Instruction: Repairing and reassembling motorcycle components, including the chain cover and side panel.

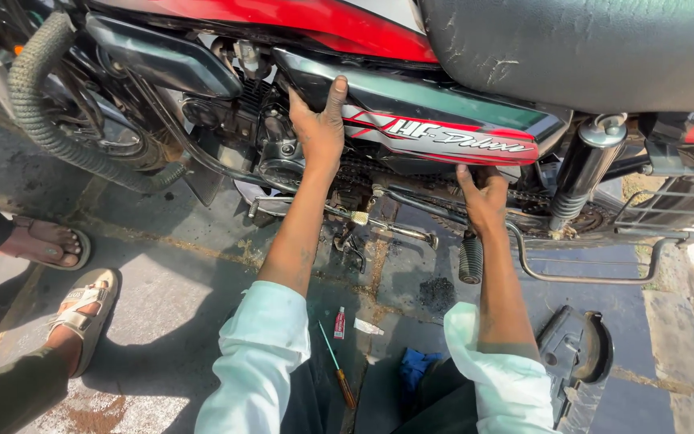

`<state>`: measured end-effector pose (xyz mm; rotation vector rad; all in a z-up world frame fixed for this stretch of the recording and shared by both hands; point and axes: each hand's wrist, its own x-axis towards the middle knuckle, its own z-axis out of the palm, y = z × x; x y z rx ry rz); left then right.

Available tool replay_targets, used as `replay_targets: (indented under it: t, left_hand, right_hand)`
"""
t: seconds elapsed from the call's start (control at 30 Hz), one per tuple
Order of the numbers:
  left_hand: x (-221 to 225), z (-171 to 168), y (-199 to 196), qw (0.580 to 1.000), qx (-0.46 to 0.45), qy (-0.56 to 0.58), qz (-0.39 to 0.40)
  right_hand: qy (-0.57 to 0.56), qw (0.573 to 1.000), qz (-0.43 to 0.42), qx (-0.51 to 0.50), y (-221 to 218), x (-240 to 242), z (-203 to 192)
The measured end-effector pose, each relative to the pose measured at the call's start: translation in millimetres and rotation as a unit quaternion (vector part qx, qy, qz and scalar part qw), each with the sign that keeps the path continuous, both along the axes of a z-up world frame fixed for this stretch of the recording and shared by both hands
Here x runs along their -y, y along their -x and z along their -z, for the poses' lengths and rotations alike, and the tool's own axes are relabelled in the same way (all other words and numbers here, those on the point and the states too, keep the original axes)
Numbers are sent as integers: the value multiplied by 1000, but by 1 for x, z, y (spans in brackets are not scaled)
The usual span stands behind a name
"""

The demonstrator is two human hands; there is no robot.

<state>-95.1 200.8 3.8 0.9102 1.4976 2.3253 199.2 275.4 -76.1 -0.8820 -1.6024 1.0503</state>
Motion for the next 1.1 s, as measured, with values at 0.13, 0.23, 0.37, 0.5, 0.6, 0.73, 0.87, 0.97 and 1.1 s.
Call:
replay_targets:
  t: [0.13,0.23,0.37,0.5,0.6,0.73,0.87,0.97,1.1]
  left_hand:
    - [3,-5,-5,999,29,-43,18]
    - [3,-7,-10,998,29,-48,8]
    - [-1,-4,-2,1000,14,-13,-9]
    - [-2,-1,-3,999,24,-43,14]
    - [-8,0,-2,998,-2,-68,8]
    - [-12,-2,-1,997,26,-73,18]
    - [-5,6,4,998,-18,51,-24]
    - [-24,60,23,975,-77,207,-36]
    - [6,42,-10,967,-109,232,-6]
  right_hand:
    - [4,1000,-27,6,-10,-10,6]
    - [-3,1000,-25,-11,-5,-14,7]
    - [-22,999,24,20,5,-15,11]
    - [-72,992,91,55,12,-6,5]
    - [-67,990,110,60,14,-12,11]
    - [-54,990,115,52,17,-9,9]
    - [-60,993,104,24,19,-4,6]
    - [-91,986,123,61,14,-15,17]
    - [-60,989,110,74,12,-11,13]
